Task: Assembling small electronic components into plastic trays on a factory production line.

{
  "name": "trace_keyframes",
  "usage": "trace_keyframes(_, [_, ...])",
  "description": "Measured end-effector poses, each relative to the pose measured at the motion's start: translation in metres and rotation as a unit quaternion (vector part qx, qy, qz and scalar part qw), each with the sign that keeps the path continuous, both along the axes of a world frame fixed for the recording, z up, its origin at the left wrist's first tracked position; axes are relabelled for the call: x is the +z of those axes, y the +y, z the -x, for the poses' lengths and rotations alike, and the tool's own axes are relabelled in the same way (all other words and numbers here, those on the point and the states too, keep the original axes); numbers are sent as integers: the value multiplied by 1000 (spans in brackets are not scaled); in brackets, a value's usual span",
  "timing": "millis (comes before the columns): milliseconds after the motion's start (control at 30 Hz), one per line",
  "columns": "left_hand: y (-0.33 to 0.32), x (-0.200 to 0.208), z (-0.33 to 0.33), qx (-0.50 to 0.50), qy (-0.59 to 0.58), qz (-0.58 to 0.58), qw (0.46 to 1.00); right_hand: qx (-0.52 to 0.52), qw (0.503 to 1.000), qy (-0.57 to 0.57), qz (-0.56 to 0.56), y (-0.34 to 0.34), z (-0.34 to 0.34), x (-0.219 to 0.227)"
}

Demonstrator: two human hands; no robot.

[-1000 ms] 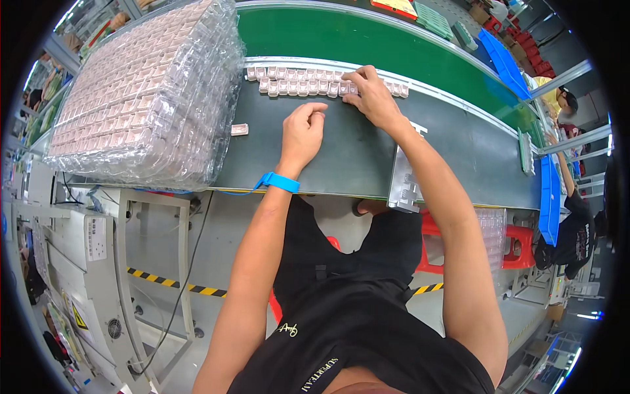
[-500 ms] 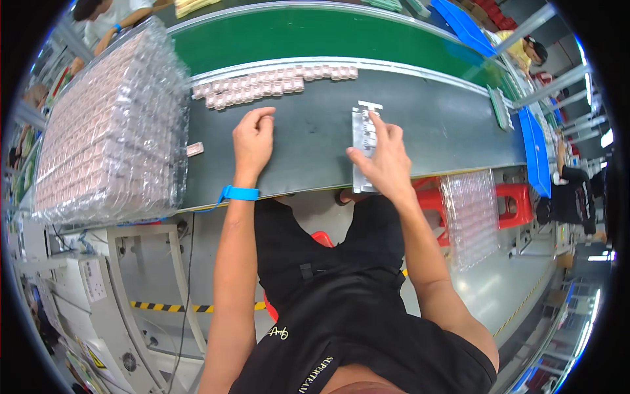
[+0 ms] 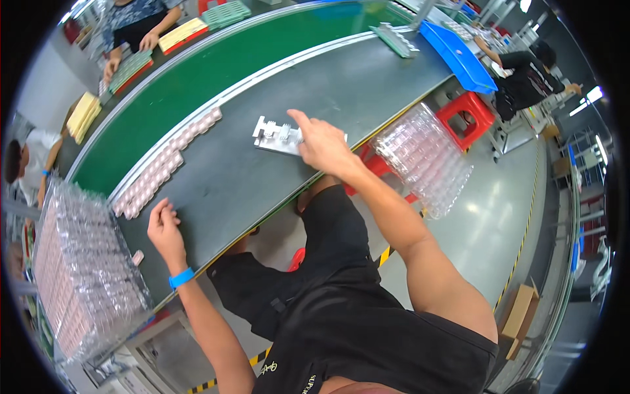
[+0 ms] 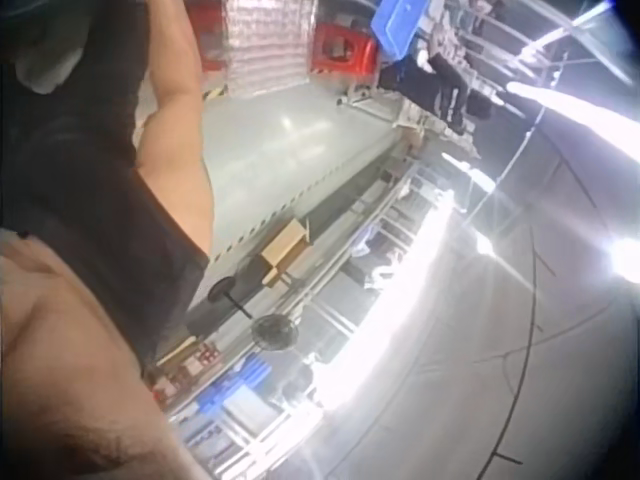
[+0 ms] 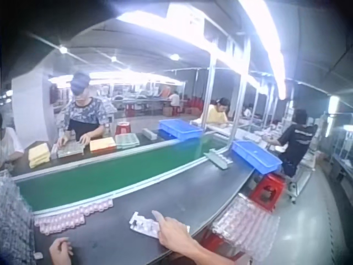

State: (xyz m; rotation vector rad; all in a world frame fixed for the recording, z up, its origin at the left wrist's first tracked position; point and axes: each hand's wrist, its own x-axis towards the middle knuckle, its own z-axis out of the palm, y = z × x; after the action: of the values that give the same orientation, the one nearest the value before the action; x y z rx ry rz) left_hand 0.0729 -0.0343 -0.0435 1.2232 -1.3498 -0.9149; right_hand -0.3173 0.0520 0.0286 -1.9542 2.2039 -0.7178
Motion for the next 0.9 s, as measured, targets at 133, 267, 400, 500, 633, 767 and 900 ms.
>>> trace_keyframes(133, [-4,-4,0,-1,-14,-3,1000,-86,995,50,30,-12,89,-12])
trace_keyframes(267, [-5,0,-4,22,-77,3,997,-152,982,89,73,-36,158,-8])
trace_keyframes(400, [-4,6,5,34,-115,-3,993,-204,970,93,98,-60,227,-13])
trace_keyframes(500, [-5,5,8,48,-169,-13,984,-238,959,128,88,-79,270,-21])
trace_keyframes(633, [0,8,6,79,-207,-26,975,-249,944,189,103,-107,329,-26])
trace_keyframes(767, [5,13,10,82,-218,-32,972,-273,912,295,75,-122,381,-29])
trace_keyframes(900, [11,16,6,108,-254,-41,960,-257,901,343,68,-137,433,-50])
